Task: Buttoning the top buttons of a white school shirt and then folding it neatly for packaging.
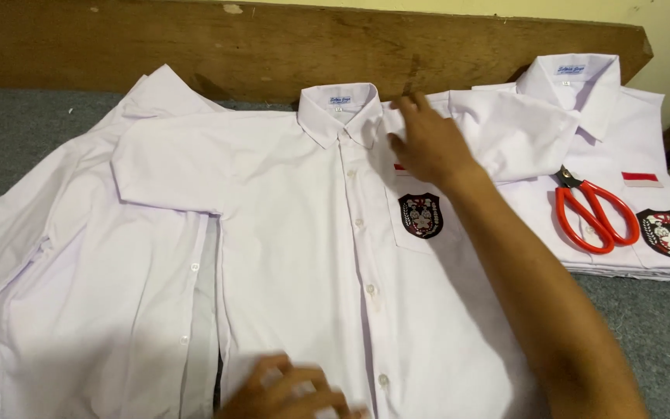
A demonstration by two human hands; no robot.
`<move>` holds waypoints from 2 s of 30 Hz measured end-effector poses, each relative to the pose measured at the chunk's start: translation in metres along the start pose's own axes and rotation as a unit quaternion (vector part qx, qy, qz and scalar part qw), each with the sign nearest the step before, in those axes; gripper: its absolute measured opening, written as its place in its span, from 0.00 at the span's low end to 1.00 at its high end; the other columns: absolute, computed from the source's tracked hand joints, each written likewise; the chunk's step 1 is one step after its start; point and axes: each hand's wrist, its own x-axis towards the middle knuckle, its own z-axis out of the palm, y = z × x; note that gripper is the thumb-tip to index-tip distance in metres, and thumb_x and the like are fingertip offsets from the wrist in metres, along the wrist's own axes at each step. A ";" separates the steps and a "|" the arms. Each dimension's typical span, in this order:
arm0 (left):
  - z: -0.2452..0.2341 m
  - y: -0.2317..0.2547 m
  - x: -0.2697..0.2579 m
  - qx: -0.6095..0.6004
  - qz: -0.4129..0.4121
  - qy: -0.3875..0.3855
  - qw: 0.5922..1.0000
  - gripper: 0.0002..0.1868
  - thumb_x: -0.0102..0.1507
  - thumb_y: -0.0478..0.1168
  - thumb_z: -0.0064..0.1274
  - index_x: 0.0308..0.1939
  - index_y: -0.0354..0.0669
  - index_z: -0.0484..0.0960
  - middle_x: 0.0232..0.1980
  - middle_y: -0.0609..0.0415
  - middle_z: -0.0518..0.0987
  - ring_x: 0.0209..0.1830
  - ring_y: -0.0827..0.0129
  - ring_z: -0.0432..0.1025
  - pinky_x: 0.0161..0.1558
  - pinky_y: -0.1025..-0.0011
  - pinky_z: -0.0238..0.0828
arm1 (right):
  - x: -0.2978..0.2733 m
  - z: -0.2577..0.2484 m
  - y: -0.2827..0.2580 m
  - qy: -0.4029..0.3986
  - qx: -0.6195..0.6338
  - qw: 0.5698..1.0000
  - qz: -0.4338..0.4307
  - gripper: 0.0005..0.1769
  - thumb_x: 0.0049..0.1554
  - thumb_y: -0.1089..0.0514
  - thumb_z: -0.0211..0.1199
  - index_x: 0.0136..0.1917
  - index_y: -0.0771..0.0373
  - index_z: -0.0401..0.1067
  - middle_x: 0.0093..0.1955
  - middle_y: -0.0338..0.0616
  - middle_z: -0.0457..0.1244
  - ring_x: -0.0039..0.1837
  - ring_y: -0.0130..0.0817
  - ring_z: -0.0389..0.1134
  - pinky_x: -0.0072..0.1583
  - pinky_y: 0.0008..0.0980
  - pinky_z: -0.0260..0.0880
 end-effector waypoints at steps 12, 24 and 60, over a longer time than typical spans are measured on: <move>-0.153 -0.250 0.100 0.022 -0.658 -0.006 0.752 0.39 0.66 0.65 0.46 0.72 0.44 0.69 0.70 0.36 0.69 0.68 0.37 0.64 0.65 0.46 0.58 | -0.088 -0.031 0.168 0.277 -0.062 0.942 0.180 0.27 0.63 0.48 0.70 0.65 0.69 0.67 0.62 0.63 0.59 0.56 0.68 0.63 0.51 0.65 0.64; -0.109 -0.267 0.071 -0.300 -0.541 0.438 0.652 0.23 0.66 0.34 0.59 0.58 0.63 0.67 0.56 0.49 0.78 0.42 0.81 0.74 0.45 0.82 0.72 | -0.082 -0.074 0.144 0.252 0.388 0.811 0.359 0.08 0.68 0.57 0.59 0.55 0.47 0.62 0.41 0.31 0.61 0.36 0.24 0.57 0.35 0.31 0.56; -0.101 -0.252 0.056 0.001 -0.411 0.329 0.850 0.10 0.80 0.32 0.44 0.57 0.26 0.78 0.55 0.38 0.81 0.53 0.48 0.73 0.55 0.56 0.66 | -0.080 -0.051 0.187 0.378 0.415 0.800 0.213 0.17 0.67 0.71 0.54 0.57 0.48 0.72 0.45 0.26 0.59 0.46 0.14 0.57 0.52 0.14 0.57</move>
